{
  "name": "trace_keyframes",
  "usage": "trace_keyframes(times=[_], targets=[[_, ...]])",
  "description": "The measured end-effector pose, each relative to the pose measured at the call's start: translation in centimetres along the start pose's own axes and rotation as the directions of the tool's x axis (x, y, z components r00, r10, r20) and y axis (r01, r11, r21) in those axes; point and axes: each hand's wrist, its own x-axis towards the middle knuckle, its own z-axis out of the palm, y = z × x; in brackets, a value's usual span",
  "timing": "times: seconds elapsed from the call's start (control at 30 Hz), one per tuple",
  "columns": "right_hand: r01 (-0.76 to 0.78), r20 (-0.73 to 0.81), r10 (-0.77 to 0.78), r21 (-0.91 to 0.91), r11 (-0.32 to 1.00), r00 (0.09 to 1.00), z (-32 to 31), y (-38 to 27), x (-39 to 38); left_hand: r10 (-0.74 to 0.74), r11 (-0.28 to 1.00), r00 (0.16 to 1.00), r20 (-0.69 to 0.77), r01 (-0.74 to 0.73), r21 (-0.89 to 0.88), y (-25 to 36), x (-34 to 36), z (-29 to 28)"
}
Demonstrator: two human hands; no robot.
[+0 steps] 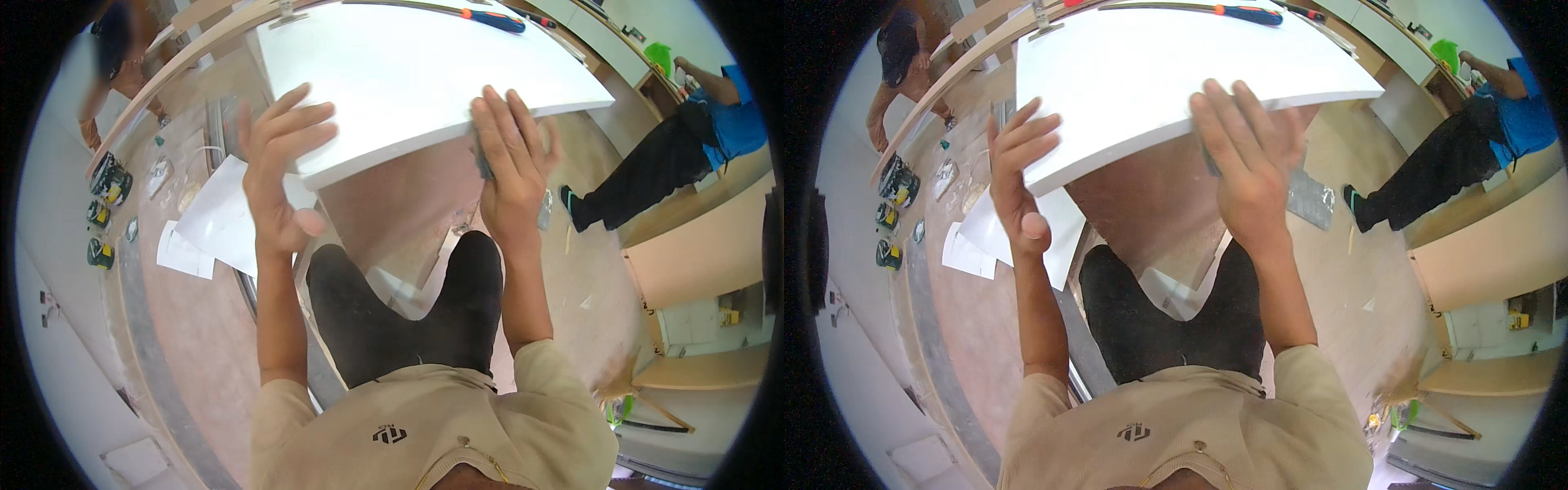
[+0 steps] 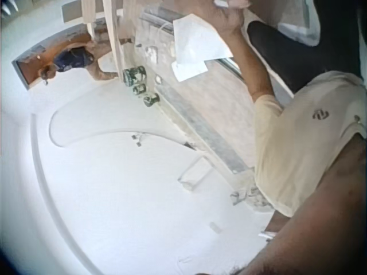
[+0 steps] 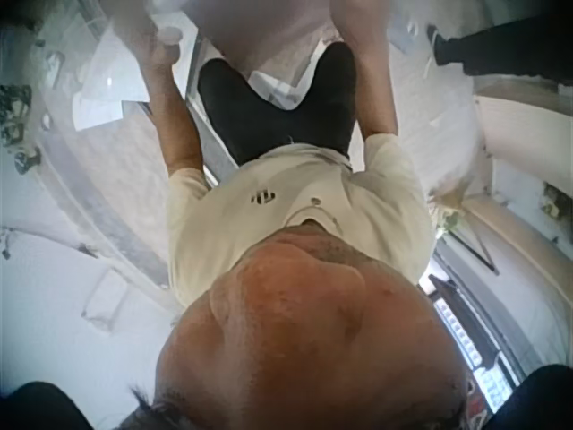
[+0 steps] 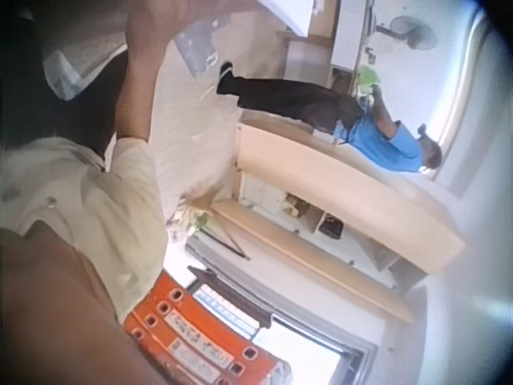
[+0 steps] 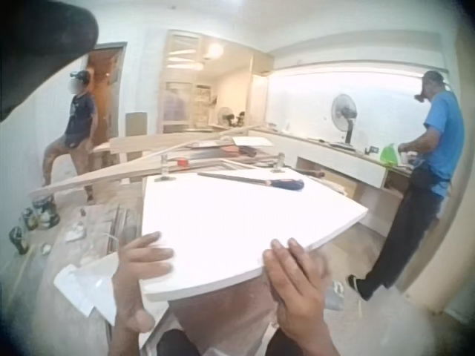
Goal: The person scrapes the edge of a white board with a utility knife, then sands the surface with a sanding block. They then walk to a corner, sit on the floor, and unwrap a roll of sandpaper from newspaper before placing it on a nearby counter.
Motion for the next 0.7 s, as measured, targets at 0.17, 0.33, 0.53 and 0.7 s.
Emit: trace_keyframes(times=[0.17, 0.33, 0.53, 0.7], targets=[[0.031, 0.119, -0.038, 0.054, 0.998, 0.992, -0.2, -4.5, 1.2, 0.099, 0.995, 0.971, -0.217, -0.096, 0.028, -3.3, 0.6, 3.0], [0.092, 0.216, -0.124, 0.151, 0.984, 0.968, 0.4, -7.4, 1.5, 0.179, 0.983, 0.957, -0.229, -0.163, 0.087, -6.1, 0.1, 3.1], [-0.093, 0.106, 0.074, 0.187, 0.978, 0.992, 0.9, -8.4, 1.5, 0.212, 0.977, 0.933, -0.291, -0.208, 0.045, -6.1, 0.2, 4.2], [0.027, 0.146, -0.065, 0.251, 0.968, 0.987, 0.5, -12.9, 2.8, 0.199, 0.977, 0.927, -0.317, -0.213, -0.009, -6.0, 0.3, 3.7]])
